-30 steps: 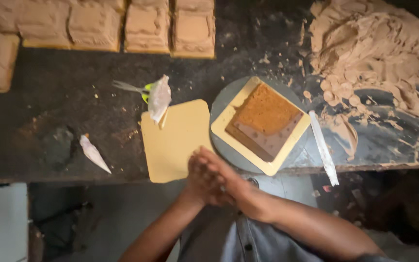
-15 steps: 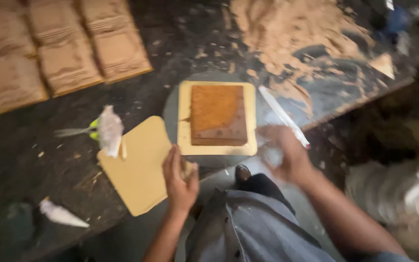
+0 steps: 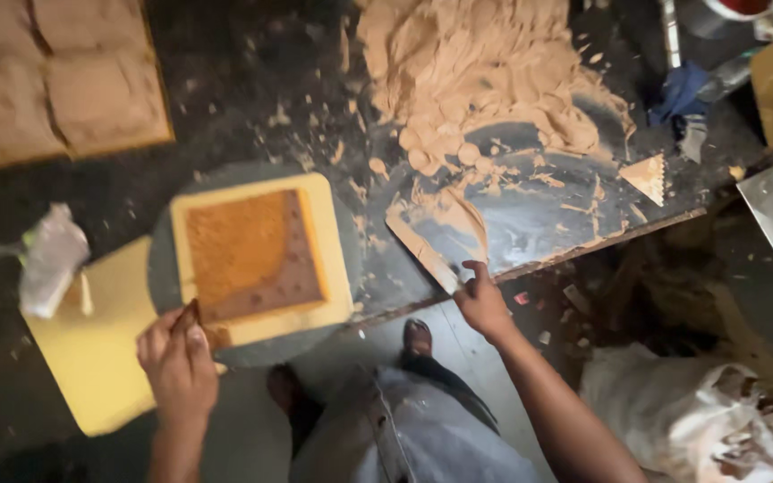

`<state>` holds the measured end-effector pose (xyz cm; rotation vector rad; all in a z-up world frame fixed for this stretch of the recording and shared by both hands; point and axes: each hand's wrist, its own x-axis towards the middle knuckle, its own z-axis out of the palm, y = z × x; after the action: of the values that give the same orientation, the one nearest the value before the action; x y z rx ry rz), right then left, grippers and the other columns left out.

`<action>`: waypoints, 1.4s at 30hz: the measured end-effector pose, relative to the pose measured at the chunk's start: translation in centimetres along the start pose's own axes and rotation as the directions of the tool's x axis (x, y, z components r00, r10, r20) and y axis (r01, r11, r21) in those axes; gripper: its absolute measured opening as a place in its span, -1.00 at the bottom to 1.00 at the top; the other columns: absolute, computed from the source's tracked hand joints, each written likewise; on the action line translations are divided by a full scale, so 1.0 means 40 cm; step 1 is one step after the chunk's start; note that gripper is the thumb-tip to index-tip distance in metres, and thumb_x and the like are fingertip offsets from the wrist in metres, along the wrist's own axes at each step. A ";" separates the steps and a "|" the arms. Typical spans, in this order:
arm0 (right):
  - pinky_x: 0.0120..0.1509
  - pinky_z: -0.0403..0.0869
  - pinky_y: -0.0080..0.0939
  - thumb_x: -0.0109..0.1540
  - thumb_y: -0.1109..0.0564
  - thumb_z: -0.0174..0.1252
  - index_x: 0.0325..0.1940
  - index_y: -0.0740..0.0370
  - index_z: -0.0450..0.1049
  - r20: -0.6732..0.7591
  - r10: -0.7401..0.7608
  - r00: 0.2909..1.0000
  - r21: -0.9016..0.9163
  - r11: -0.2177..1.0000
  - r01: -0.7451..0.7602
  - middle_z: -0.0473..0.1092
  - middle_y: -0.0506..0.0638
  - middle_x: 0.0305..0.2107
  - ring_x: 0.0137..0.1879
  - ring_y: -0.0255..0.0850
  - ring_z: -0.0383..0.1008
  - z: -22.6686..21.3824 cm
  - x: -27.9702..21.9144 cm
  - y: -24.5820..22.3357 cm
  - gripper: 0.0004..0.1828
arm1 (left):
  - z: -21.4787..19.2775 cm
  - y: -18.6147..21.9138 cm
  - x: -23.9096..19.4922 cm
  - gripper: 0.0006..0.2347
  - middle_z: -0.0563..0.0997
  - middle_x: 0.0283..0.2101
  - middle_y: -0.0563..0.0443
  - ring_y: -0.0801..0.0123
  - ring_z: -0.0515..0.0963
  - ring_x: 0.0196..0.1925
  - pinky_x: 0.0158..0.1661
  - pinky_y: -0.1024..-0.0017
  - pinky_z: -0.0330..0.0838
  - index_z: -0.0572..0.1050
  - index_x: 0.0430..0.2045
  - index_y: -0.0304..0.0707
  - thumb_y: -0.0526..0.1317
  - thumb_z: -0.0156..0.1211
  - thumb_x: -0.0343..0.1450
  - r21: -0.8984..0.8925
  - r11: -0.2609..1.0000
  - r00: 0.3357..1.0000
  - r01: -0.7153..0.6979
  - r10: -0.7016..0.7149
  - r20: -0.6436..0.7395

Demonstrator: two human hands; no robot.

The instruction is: The person frosts a square cake by scooping chocolate frosting from a large pile on the counter using a spatula and spreading it across the top and sides of the cake.

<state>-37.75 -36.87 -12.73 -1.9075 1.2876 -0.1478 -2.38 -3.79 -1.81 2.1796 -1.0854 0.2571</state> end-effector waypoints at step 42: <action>-0.14 0.34 0.33 0.32 0.11 0.05 0.30 -0.04 0.44 0.403 -0.268 0.875 0.038 0.960 0.276 0.46 0.38 -0.34 -0.25 0.43 0.39 -0.376 0.599 -0.036 -0.56 | 0.277 0.041 -0.104 -0.86 0.41 -0.19 -0.09 0.33 0.36 -0.24 -0.24 0.34 0.24 0.35 0.01 -0.48 -0.33 0.00 0.64 -0.811 0.454 0.461 0.369 -0.847 -0.265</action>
<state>-32.97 -64.62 -9.57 -1.9981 0.7425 0.1164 -7.58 -9.06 -11.18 1.4566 0.1823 0.1915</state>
